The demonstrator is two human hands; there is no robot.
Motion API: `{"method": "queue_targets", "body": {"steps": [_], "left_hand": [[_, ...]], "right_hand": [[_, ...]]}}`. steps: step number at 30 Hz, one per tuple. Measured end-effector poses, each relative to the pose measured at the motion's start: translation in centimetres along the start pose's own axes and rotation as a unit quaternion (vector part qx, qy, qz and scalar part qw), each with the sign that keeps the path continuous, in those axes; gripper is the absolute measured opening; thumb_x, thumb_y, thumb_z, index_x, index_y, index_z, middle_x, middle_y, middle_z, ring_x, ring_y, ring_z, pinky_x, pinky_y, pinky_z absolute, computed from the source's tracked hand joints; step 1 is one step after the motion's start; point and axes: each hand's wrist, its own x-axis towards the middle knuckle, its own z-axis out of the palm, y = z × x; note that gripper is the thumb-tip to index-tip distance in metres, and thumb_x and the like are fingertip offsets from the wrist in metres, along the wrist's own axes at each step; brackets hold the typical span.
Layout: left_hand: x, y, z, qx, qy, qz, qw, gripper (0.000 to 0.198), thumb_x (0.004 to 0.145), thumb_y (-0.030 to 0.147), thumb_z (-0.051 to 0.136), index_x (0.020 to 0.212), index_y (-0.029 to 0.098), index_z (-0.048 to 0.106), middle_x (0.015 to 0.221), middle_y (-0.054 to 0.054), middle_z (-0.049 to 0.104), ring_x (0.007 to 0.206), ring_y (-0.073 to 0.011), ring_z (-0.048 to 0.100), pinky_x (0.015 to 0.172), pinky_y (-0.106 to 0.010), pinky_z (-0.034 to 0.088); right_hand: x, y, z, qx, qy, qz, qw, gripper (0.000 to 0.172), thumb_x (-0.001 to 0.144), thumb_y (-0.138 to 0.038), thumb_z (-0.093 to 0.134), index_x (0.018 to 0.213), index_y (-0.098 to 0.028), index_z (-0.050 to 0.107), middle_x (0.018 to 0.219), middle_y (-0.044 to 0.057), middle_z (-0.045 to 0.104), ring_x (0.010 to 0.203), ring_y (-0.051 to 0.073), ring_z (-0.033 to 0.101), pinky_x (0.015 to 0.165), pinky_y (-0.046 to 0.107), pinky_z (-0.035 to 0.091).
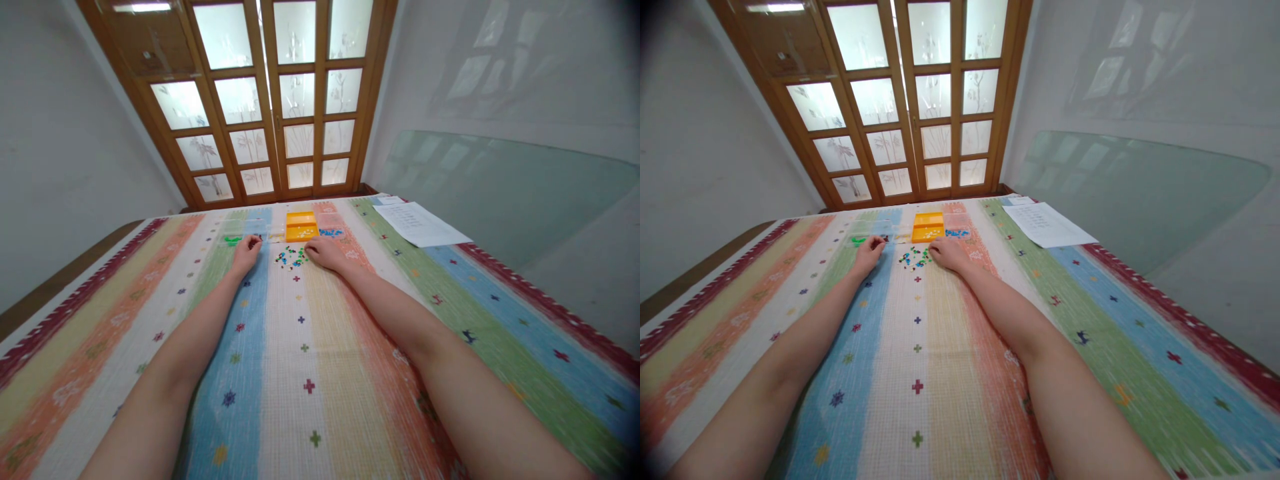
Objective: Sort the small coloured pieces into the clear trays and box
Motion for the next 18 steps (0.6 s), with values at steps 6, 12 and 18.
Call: {"method": "queue_targets", "body": {"steps": [6,12,18], "left_hand": [[0.3,-0.7,-0.1,-0.051,0.031,-0.055,0.997,0.015,0.091,0.034,0.063,0.093,0.020,0.069,0.081,-0.002,0.065,0.068,-0.0160,0.058,0.063,-0.027,0.049],[0.5,-1.1,-0.2,-0.083,0.043,-0.078,0.993,0.028,0.095,0.038,0.059,0.108,0.017,0.072,0.104,-0.009,0.074,0.068,-0.0147,0.058,0.063,-0.027,0.050],[0.5,-1.0,-0.5,-0.122,0.045,-0.116,0.985,0.041,0.095,0.032,0.056,0.131,0.017,0.069,0.125,-0.011,0.075,0.068,-0.0130,0.059,0.063,-0.026,0.053]], "right_hand": [[-0.1,0.1,0.0,0.000,0.007,-0.010,1.000,0.026,0.102,-0.022,0.052,0.100,-0.021,0.078,0.106,0.008,0.076,0.100,0.023,0.064,0.086,0.031,0.043],[-0.1,0.3,0.3,-0.008,0.012,-0.017,1.000,0.026,0.102,-0.023,0.052,0.100,-0.020,0.078,0.106,0.008,0.075,0.098,0.022,0.064,0.085,0.031,0.043],[0.1,0.2,0.1,-0.019,0.029,-0.005,0.999,0.027,0.103,-0.022,0.052,0.106,-0.020,0.079,0.111,0.010,0.073,0.106,0.024,0.062,0.094,0.034,0.043]]}}
